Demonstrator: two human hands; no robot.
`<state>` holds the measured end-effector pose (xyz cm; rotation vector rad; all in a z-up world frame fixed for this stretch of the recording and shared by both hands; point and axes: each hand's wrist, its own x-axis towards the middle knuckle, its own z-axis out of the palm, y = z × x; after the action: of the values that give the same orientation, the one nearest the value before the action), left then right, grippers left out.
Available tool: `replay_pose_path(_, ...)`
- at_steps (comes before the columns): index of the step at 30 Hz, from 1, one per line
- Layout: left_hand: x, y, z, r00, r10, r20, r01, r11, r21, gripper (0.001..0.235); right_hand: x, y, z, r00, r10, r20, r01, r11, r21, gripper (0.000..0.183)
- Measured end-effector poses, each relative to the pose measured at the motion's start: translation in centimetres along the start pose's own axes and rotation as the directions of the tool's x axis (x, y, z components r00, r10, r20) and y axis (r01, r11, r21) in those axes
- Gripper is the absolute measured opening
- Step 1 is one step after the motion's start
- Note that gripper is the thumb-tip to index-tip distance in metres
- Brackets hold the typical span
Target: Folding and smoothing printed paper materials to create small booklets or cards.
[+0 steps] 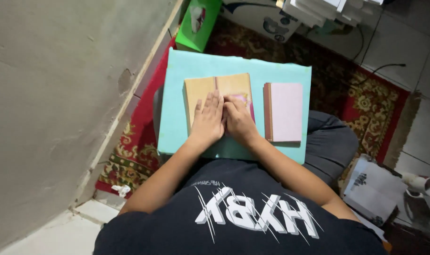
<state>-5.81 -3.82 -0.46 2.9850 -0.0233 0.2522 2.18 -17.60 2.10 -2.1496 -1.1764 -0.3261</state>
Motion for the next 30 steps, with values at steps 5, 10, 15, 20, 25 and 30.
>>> replay_pose_path(5,1.9,-0.8,1.4,0.994,-0.073,-0.08,0.072,0.997,-0.02,0.067,0.8,-1.9,-2.6,0.99,0.123,0.067,-0.134,0.974,0.182,0.025)
replay_pose_path(10,6.7,-2.4,1.7,0.984,-0.118,-0.132,0.116,0.993,-0.027,0.063,1.0,-2.0,-2.9,0.984,0.163,0.068,-0.175,0.953,0.247,0.035)
replay_pose_path(15,6.3,-2.2,1.2,0.985,-0.141,-0.096,0.139,0.99,-0.031,0.065,1.0,-2.0,-2.8,0.986,0.155,0.059,-0.165,0.959,0.23,0.025)
replay_pose_path(20,1.0,-1.8,0.7,0.978,-0.18,-0.107,0.172,0.982,-0.081,0.064,1.1,-2.6,-2.5,0.985,0.122,0.126,-0.124,0.992,0.013,0.026)
replay_pose_path(25,-1.7,-2.1,-1.1,0.982,-0.174,-0.068,0.163,0.975,-0.149,0.063,2.4,-4.5,-3.7,0.899,0.173,0.401,-0.116,0.98,-0.162,0.061)
replay_pose_path(30,-0.6,-1.1,-0.2,0.97,-0.195,-0.146,0.2,0.98,0.02,0.067,1.5,-3.3,-2.4,0.908,0.165,0.384,-0.087,0.973,-0.213,0.068)
